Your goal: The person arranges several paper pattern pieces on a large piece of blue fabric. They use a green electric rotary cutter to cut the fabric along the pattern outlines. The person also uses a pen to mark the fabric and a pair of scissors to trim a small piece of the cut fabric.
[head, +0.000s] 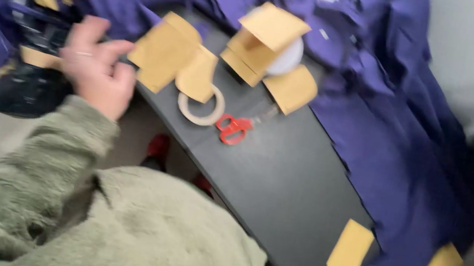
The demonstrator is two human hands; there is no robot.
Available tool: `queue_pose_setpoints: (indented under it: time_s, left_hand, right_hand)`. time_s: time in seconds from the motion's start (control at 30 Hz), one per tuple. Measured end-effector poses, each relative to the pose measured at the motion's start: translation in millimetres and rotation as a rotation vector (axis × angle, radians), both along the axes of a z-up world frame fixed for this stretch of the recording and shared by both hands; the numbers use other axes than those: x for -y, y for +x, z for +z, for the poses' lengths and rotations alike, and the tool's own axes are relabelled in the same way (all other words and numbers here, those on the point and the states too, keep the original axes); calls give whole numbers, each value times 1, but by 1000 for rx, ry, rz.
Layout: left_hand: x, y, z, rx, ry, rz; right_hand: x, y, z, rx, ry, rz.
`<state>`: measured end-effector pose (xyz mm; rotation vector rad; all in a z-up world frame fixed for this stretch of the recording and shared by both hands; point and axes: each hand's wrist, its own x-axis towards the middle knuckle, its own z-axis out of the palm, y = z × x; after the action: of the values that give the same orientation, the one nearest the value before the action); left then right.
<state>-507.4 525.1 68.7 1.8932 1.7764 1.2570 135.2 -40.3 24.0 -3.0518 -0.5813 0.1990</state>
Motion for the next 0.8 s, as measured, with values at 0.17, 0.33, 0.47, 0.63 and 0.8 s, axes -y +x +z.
queue_pose_setpoints:
  time_s: [0.17,0.33,0.47,0.63,0.8]
  left_hand:
    - [69,135,13,368,-355,-916]
    - [116,183,-39,795,-1206,-1144]
    - [108,155,-29,1284,-1396,-865]
    - [95,124,-50,1202,-1145,-592]
    - [73,80,-101,932,-883,-346]
  right_hand:
    - [-167,-111,84,-765,536,83]
    - [-307,-232,104,-1372,908,301]
    - [-342,-248,64,-1387,847,308]
    - [-362,-252,-11,-1391,733,311]
    - [-442,-313,-30,-1143,655,459]
